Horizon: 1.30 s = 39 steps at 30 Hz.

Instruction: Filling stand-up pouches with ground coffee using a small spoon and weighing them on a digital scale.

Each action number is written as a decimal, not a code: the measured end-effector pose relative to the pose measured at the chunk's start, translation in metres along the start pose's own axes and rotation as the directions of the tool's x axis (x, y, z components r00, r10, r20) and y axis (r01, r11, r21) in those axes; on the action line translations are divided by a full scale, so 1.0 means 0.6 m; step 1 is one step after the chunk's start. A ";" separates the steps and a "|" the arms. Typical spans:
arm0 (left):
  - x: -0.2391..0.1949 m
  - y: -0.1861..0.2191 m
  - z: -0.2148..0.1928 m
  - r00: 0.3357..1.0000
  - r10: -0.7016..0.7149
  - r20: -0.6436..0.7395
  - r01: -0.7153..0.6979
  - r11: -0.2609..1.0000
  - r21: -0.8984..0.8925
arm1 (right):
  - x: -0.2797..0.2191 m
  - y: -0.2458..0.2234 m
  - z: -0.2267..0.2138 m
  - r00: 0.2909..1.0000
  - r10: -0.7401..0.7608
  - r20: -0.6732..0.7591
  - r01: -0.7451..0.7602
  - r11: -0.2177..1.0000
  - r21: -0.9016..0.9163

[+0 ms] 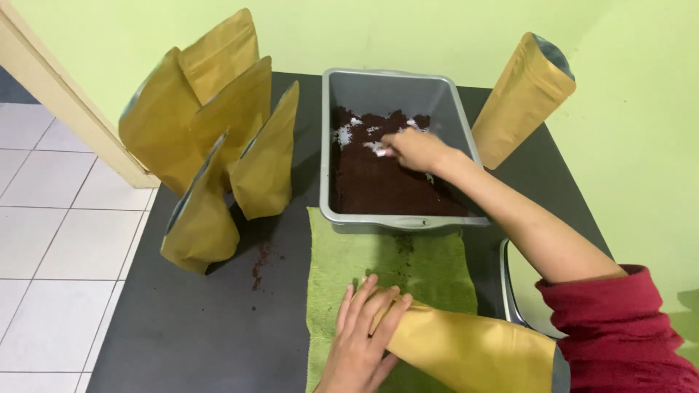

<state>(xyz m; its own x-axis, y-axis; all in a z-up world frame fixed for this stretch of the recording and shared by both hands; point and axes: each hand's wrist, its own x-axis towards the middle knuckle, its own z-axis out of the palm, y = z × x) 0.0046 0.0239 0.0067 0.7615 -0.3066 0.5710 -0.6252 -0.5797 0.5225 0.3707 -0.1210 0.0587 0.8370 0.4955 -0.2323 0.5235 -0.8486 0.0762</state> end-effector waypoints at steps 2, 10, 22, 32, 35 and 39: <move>0.003 0.005 -0.008 0.999 -0.031 0.011 0.032 0.998 -0.047 | -0.021 -0.014 0.003 0.943 -0.325 -0.067 0.330 0.897 0.295; -0.002 0.000 0.000 0.996 -0.089 -0.004 0.089 0.996 -0.006 | -0.136 -0.014 -0.108 0.923 -0.279 -0.265 0.265 0.960 -0.086; -0.001 0.002 -0.005 0.995 -0.073 -0.069 0.074 0.997 0.019 | -0.090 -0.036 -0.033 0.999 0.019 0.048 -0.010 0.981 -0.196; -0.001 0.003 -0.003 0.996 -0.078 -0.052 0.079 0.997 0.009 | -0.071 -0.108 -0.068 0.996 -0.084 -0.006 0.085 0.996 0.039; -0.001 0.002 -0.006 0.996 -0.079 -0.043 0.079 0.997 0.004 | -0.044 -0.085 -0.027 0.998 -0.048 -0.027 0.045 0.994 -0.101; -0.004 0.000 0.000 0.994 -0.081 -0.066 0.082 0.996 0.017 | -0.056 -0.037 -0.052 0.999 -0.014 -0.039 0.008 0.988 -0.153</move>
<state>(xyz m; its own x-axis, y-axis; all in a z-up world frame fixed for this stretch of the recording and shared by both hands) 0.0032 0.0245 0.0052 0.7968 -0.2079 0.5674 -0.5574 -0.6155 0.5572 0.3359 -0.1127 0.0950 0.8350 0.5143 -0.1956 0.5485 -0.8063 0.2215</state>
